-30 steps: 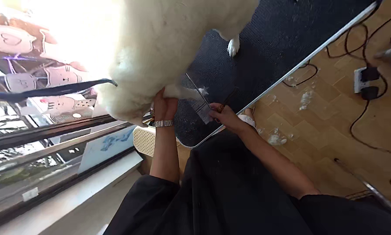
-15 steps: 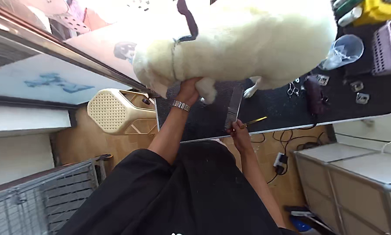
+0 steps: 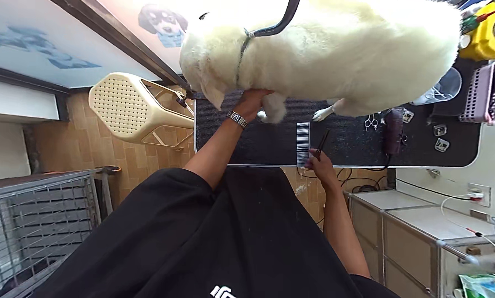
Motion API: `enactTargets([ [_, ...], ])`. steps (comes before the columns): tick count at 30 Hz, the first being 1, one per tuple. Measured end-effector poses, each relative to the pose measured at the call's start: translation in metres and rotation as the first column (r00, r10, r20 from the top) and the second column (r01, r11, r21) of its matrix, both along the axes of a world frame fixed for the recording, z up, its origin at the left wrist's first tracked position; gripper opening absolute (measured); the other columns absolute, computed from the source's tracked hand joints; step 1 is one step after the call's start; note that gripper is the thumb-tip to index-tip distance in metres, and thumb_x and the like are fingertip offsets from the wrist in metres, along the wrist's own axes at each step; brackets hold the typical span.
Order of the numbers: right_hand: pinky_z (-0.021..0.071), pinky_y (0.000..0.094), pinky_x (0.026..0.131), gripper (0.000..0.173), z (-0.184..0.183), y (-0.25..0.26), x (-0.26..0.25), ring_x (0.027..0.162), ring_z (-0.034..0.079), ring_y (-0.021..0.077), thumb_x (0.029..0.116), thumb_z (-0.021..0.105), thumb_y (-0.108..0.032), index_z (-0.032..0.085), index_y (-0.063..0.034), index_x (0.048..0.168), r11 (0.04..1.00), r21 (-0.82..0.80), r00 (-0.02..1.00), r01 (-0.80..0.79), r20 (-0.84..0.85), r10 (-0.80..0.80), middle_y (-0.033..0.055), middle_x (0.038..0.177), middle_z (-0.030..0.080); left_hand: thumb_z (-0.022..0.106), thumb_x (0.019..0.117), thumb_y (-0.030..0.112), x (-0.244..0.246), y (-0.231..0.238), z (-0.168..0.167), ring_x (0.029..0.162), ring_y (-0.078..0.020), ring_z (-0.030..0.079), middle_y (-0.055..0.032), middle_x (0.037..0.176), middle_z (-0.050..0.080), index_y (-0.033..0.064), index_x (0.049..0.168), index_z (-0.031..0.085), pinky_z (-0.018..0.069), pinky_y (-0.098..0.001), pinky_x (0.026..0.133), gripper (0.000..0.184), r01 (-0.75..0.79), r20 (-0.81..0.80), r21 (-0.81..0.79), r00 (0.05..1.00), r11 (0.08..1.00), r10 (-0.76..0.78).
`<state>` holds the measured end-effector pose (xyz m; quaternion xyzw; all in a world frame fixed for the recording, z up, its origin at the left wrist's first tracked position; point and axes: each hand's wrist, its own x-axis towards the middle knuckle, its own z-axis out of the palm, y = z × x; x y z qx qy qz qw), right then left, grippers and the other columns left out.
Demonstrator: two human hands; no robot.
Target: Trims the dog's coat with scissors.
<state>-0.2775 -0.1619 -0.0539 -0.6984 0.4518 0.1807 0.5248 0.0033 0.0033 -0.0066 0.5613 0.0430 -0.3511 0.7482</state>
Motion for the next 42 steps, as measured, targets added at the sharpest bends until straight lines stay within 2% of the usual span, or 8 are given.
enactTargets([
  [2,0.0577,0.0446,0.095,0.064,0.007,0.014,0.005,0.107,0.069,0.0289,0.1009,0.052,-0.005,0.025,-0.0072,0.159,0.958,0.284,0.983,0.04,0.162,-0.089,0.0234,0.128,0.06,0.06,0.0936,-0.004,-0.001,0.0,-0.002,0.106,-0.0181,0.063,-0.0107,0.116,0.064,-0.0004,0.127,0.053,0.0548,-0.0382,0.093,0.034,-0.006,-0.015,-0.02,1.0,1.0,0.005],
  [5,0.0597,0.046,0.089,0.08,0.008,0.037,0.025,0.101,0.071,0.0266,0.0935,0.07,-0.004,0.025,-0.0115,0.159,0.963,0.23,0.944,-0.137,0.326,0.057,0.0164,0.12,0.067,0.056,0.0944,-0.005,-0.002,0.0,0.0,0.103,-0.017,0.063,-0.0086,0.112,0.064,0.0017,0.124,0.053,0.0548,-0.0377,0.092,0.03,-0.021,-0.033,-0.041,0.999,0.999,0.019],
  [8,0.0611,0.0473,0.083,0.069,-0.003,0.038,0.046,0.092,0.072,0.0278,0.0931,0.068,0.001,0.036,-0.0074,0.154,0.965,0.061,0.9,-0.254,0.381,0.212,0.0162,0.116,0.069,0.053,0.0955,-0.004,-0.002,0.002,-0.001,0.103,-0.0179,0.064,-0.0085,0.112,0.064,0.0028,0.125,0.051,0.0552,-0.0391,0.091,0.03,-0.038,-0.023,-0.056,0.999,0.998,0.037],
  [11,0.0606,0.0466,0.083,0.069,-0.022,0.016,0.067,0.093,0.072,0.0281,0.0943,0.064,0.001,0.033,-0.0069,0.156,0.962,0.054,0.907,-0.269,0.349,0.235,0.0182,0.119,0.068,0.051,0.0966,-0.003,-0.009,0.005,0.002,0.107,-0.02,0.064,-0.0099,0.116,0.063,0.0044,0.129,0.047,0.0548,-0.0422,0.094,0.034,-0.073,-0.02,-0.093,0.997,0.993,0.071],
  [16,0.0628,0.0416,0.079,0.061,-0.026,-0.019,0.099,0.092,0.072,0.0271,0.0987,0.059,0.0,0.03,-0.0031,0.152,0.921,0.388,0.915,-0.035,0.382,-0.127,0.0193,0.116,0.065,0.047,0.0979,-0.002,-0.018,0.002,-0.002,0.105,-0.019,0.064,-0.0082,0.114,0.064,0.0075,0.126,0.047,0.0546,-0.042,0.093,0.029,-0.122,-0.026,-0.125,0.992,0.985,0.12],
  [27,0.0609,0.036,0.084,0.024,-0.041,-0.039,0.113,0.089,0.07,0.018,0.096,0.046,0.01,0.058,0.0012,0.115,0.738,0.636,0.776,0.225,0.342,-0.53,0.0086,0.103,0.067,0.045,0.0963,-0.004,-0.025,-0.001,0.003,0.106,-0.0188,0.063,-0.0079,0.114,0.063,0.0096,0.125,0.046,0.0538,-0.0413,0.094,0.032,-0.236,-0.054,-0.117,0.971,0.965,0.231],
  [39,0.0598,0.041,0.09,0.022,0.005,-0.124,0.114,0.086,0.069,0.017,0.1007,0.04,0.003,0.054,-0.0075,0.113,0.761,0.627,0.696,0.164,0.473,-0.54,0.0035,0.097,0.067,0.048,0.0941,-0.005,-0.031,-0.01,0.02,0.101,-0.018,0.066,-0.0061,0.106,0.068,0.01,0.114,0.054,0.0556,-0.0412,0.091,0.025,-0.225,-0.064,-0.165,0.974,0.96,0.217],
  [42,0.0598,0.0398,0.09,0.028,0.003,-0.119,0.122,0.09,0.069,0.018,0.1011,0.041,0.004,0.045,-0.0084,0.126,0.772,0.612,0.673,0.174,0.498,-0.547,0.0047,0.103,0.065,0.051,0.0924,-0.006,-0.033,-0.011,0.018,0.102,-0.0186,0.066,-0.0068,0.107,0.068,0.0084,0.115,0.055,0.0554,-0.0421,0.092,0.027,-0.203,-0.063,-0.156,0.979,0.967,0.195],
])
